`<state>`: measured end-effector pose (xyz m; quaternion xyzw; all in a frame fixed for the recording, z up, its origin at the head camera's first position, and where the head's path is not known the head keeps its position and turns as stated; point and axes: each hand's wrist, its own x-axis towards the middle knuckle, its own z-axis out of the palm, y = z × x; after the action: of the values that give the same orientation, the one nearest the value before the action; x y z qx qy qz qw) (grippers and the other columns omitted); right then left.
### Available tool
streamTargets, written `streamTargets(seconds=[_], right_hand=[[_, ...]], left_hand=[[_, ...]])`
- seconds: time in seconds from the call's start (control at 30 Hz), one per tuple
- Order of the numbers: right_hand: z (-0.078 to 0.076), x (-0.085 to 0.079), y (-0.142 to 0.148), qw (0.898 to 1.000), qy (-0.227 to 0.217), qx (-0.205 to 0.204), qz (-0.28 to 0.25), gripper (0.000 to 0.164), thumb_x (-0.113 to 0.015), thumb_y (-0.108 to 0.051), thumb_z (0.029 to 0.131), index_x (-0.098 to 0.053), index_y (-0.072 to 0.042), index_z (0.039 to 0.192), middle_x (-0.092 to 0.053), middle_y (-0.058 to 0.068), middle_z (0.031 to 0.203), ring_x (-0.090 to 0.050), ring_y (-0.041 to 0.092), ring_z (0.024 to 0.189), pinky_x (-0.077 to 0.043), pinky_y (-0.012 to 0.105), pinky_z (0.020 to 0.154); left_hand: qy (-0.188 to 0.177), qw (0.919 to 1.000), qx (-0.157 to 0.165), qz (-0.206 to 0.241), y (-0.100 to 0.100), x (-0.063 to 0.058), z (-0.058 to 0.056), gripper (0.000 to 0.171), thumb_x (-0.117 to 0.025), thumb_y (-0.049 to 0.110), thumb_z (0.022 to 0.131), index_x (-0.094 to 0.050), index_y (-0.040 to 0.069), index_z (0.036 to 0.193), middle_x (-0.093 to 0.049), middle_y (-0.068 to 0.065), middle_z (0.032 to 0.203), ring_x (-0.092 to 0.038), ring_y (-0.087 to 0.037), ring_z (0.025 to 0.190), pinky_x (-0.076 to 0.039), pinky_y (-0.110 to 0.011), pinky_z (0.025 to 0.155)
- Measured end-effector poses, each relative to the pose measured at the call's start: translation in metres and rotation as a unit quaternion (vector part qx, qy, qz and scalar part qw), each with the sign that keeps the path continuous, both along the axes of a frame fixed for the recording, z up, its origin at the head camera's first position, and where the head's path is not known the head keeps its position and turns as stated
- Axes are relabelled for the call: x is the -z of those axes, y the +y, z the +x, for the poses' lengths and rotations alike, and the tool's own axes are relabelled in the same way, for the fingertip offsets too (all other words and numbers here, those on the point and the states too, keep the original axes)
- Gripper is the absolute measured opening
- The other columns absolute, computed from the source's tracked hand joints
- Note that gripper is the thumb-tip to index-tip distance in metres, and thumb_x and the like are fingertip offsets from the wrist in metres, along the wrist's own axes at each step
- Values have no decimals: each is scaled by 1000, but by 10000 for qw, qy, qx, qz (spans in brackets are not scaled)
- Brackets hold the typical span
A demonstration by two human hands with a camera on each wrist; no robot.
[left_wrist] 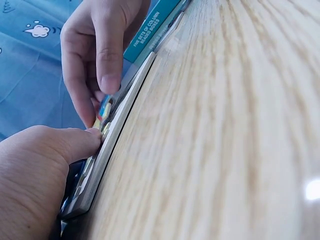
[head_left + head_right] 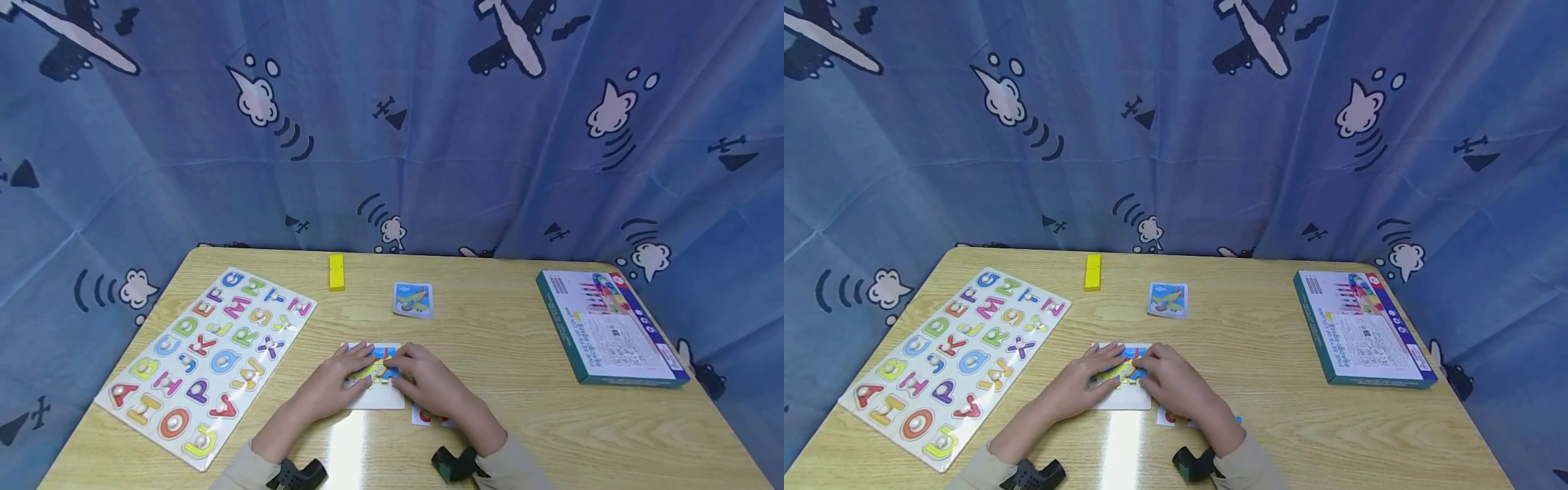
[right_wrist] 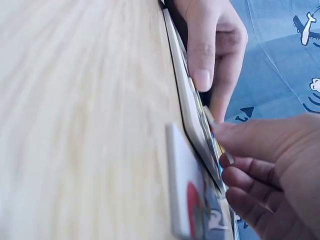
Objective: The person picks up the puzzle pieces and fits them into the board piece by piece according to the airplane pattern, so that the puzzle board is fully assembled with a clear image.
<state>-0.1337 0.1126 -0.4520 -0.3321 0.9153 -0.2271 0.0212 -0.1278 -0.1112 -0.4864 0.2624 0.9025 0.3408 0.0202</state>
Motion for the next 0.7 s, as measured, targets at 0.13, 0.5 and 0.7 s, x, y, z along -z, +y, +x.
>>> streamTargets(seconds=[0.13,0.5,0.7], right_hand=[[0,2,-4,9998,157,-41,129,29,-65,-18,90,-68,-7,117,-59,1,107,-56,13,98,-54,28,82],[2,3,-7,9991,390,-6,173,26,-67,-16,88,-70,-7,113,-57,2,106,-51,14,95,-52,25,76],[2,6,-8,9981,595,-143,78,23,-64,-12,90,-71,-6,111,-57,1,103,-52,13,94,-53,26,79]], left_hand=[[-85,10000,-7,30,0,0,0,46,-59,29,93,-54,9,134,-45,0,146,-34,-15,140,-19,-37,121],[-108,9999,-31,70,1,0,1,45,-60,29,93,-55,8,133,-45,0,145,-34,-16,139,-19,-38,121],[142,9998,33,154,1,1,0,43,-62,25,91,-58,5,129,-48,-4,143,-39,-20,137,-22,-43,119]])
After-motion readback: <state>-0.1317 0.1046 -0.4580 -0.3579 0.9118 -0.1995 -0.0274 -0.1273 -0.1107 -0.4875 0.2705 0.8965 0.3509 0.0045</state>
